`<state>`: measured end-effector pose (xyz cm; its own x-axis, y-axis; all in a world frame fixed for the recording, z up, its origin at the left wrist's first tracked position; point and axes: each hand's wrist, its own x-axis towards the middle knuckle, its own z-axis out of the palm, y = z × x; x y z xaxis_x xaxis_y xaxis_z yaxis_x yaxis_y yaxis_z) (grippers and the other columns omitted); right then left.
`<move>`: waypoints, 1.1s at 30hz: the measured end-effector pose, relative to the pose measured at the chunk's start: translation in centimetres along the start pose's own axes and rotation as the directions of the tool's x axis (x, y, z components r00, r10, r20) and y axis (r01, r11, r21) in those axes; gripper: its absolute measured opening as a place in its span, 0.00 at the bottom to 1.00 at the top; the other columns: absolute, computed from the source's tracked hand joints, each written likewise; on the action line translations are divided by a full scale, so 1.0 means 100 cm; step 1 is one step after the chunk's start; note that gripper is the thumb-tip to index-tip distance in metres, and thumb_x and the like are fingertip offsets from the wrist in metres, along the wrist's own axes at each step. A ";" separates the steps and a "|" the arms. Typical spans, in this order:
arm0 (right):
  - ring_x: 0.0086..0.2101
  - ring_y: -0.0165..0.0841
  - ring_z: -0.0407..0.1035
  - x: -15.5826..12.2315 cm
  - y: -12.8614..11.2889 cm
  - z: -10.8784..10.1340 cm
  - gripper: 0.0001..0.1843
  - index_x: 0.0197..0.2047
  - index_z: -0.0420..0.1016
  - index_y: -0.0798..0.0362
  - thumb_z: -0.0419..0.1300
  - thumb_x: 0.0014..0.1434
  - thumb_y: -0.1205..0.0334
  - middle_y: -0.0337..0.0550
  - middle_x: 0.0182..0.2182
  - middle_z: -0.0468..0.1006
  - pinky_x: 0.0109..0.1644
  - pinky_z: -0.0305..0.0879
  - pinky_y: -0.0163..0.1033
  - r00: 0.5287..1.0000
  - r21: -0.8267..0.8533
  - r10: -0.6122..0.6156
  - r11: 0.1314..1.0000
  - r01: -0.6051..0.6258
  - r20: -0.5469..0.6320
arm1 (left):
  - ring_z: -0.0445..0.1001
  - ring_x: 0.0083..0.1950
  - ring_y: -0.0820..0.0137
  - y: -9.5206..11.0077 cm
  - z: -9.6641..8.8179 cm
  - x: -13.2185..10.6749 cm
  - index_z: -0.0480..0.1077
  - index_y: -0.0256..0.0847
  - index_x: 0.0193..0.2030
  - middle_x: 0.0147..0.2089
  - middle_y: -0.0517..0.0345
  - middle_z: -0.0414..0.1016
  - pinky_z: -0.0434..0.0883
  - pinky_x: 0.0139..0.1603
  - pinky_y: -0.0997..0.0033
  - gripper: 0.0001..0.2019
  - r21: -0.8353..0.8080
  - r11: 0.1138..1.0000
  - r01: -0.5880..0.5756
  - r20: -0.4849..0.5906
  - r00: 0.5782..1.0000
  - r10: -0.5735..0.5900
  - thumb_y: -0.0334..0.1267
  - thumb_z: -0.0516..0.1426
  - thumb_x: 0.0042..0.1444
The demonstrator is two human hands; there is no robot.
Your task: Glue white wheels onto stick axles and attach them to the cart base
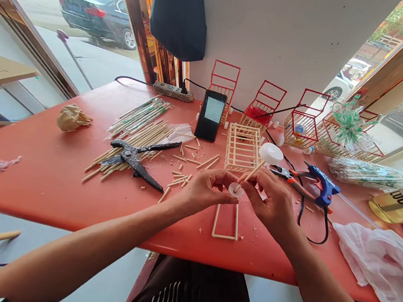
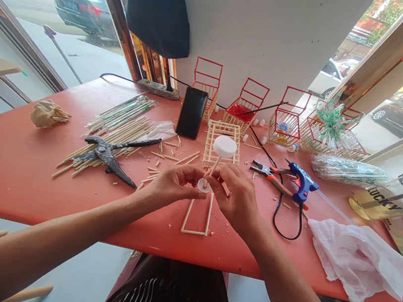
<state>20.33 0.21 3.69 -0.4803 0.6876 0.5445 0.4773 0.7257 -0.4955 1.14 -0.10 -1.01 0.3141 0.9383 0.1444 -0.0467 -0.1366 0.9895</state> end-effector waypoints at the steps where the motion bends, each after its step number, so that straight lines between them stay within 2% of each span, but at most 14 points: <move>1: 0.33 0.33 0.67 0.000 0.000 0.000 0.09 0.34 0.70 0.50 0.59 0.69 0.65 0.41 0.32 0.76 0.38 0.64 0.40 1.000 0.003 0.001 1.000 -0.001 0.003 | 0.72 0.38 0.71 0.000 0.000 0.000 0.79 0.37 0.42 0.39 0.56 0.80 0.68 0.42 0.71 0.15 -0.002 1.000 0.004 0.000 1.000 -0.004 0.39 0.71 0.47; 9: 0.34 0.33 0.68 0.000 0.001 0.001 0.09 0.34 0.69 0.50 0.59 0.69 0.65 0.42 0.33 0.77 0.39 0.64 0.39 1.000 0.017 -0.002 1.000 0.002 0.009 | 0.72 0.39 0.71 0.001 0.001 0.001 0.79 0.37 0.41 0.40 0.55 0.79 0.67 0.42 0.71 0.15 -0.022 1.000 -0.006 0.006 1.000 0.006 0.39 0.71 0.47; 14: 0.33 0.32 0.66 -0.001 0.002 0.001 0.08 0.35 0.71 0.51 0.59 0.69 0.66 0.41 0.33 0.77 0.37 0.62 0.38 1.000 0.000 -0.021 1.000 0.021 -0.004 | 0.71 0.38 0.71 0.001 0.002 0.001 0.79 0.36 0.42 0.38 0.56 0.79 0.67 0.41 0.72 0.17 -0.032 0.999 0.027 -0.018 0.999 -0.027 0.39 0.71 0.45; 20: 0.34 0.32 0.67 -0.002 0.002 0.001 0.10 0.34 0.68 0.50 0.60 0.69 0.65 0.41 0.33 0.76 0.39 0.63 0.38 1.000 -0.009 -0.019 1.000 0.019 -0.017 | 0.71 0.39 0.71 0.003 0.002 -0.001 0.80 0.37 0.47 0.40 0.56 0.79 0.67 0.42 0.71 0.20 -0.046 0.999 0.012 0.006 1.000 -0.012 0.38 0.71 0.46; 25: 0.33 0.32 0.66 -0.001 0.002 0.001 0.09 0.35 0.69 0.50 0.60 0.69 0.65 0.41 0.33 0.76 0.37 0.62 0.38 0.999 -0.012 -0.029 1.000 0.029 -0.017 | 0.71 0.38 0.72 0.003 0.001 -0.001 0.81 0.37 0.43 0.38 0.58 0.79 0.66 0.43 0.71 0.16 -0.043 0.999 0.008 -0.008 1.000 -0.009 0.38 0.72 0.46; 33: 0.33 0.32 0.66 -0.002 0.003 0.002 0.08 0.35 0.71 0.51 0.59 0.69 0.66 0.40 0.32 0.75 0.38 0.62 0.38 1.000 0.007 -0.015 1.000 0.015 0.006 | 0.71 0.40 0.71 0.000 0.001 0.001 0.81 0.37 0.43 0.39 0.56 0.80 0.66 0.45 0.70 0.16 -0.034 0.999 0.000 -0.001 1.000 0.000 0.39 0.71 0.47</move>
<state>20.45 0.31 3.27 -0.4918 0.6765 0.5482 0.4646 0.7364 -0.4919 1.30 -0.08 -1.01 0.3135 0.9385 0.1447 -0.0790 -0.1261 0.9889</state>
